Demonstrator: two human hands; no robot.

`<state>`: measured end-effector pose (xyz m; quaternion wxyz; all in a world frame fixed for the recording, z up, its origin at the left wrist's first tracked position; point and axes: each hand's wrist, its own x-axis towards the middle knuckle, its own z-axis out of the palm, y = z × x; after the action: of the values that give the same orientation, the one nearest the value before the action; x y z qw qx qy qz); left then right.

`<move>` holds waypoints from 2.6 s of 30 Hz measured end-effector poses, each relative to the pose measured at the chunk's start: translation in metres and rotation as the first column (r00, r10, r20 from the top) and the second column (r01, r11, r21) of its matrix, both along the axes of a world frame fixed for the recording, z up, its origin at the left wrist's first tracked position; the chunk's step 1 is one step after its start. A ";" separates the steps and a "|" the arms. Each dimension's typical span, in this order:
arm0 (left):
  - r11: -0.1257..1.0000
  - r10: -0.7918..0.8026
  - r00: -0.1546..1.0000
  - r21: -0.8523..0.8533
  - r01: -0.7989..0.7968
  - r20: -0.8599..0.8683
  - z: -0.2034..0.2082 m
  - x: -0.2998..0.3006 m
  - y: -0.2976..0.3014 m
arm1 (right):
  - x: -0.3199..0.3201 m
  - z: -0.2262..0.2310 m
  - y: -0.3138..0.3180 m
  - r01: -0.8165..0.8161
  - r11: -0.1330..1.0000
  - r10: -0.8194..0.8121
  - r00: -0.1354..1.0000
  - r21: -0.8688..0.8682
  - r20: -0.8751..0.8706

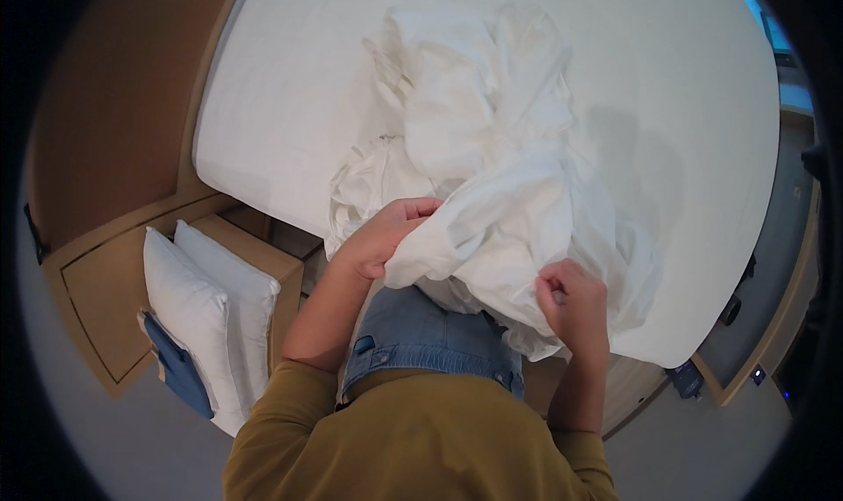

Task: The person repeatedly lifts, shakes, and smooths a white bed sheet on a mattress, attempting to align and fold it. The person uses both hands to manipulate the sheet, occasionally lifting it to adjust its position.

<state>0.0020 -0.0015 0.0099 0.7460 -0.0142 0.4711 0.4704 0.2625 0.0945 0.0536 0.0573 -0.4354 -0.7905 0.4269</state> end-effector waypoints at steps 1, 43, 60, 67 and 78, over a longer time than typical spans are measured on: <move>1.000 -0.014 1.000 0.018 0.014 0.008 0.002 -0.001 -0.002 | 0.003 0.002 0.000 0.088 0.995 -0.092 0.993 -0.050 -0.070; 0.726 0.383 0.858 0.463 -0.508 0.341 0.122 0.008 -0.014 | 0.050 0.005 0.035 0.778 0.604 -0.576 0.576 0.172 -0.580; 0.951 0.127 0.955 0.308 -0.039 -0.270 0.087 0.013 -0.013 | -0.006 0.038 0.011 -0.192 0.966 0.252 0.838 0.171 -0.485; 0.993 0.000 0.901 0.108 0.052 -0.433 0.028 0.028 -0.001 | -0.010 0.044 -0.002 -0.507 0.861 0.462 0.753 0.034 -0.468; 0.890 0.310 0.950 0.363 -0.277 -0.035 0.026 0.024 -0.010 | -0.017 0.040 -0.005 -0.412 0.898 0.365 0.893 -0.154 -0.261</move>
<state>0.0255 -0.0111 0.0363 0.6341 0.0710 0.4051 0.6548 0.2451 0.0898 0.0937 0.0147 -0.2198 -0.8018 0.5555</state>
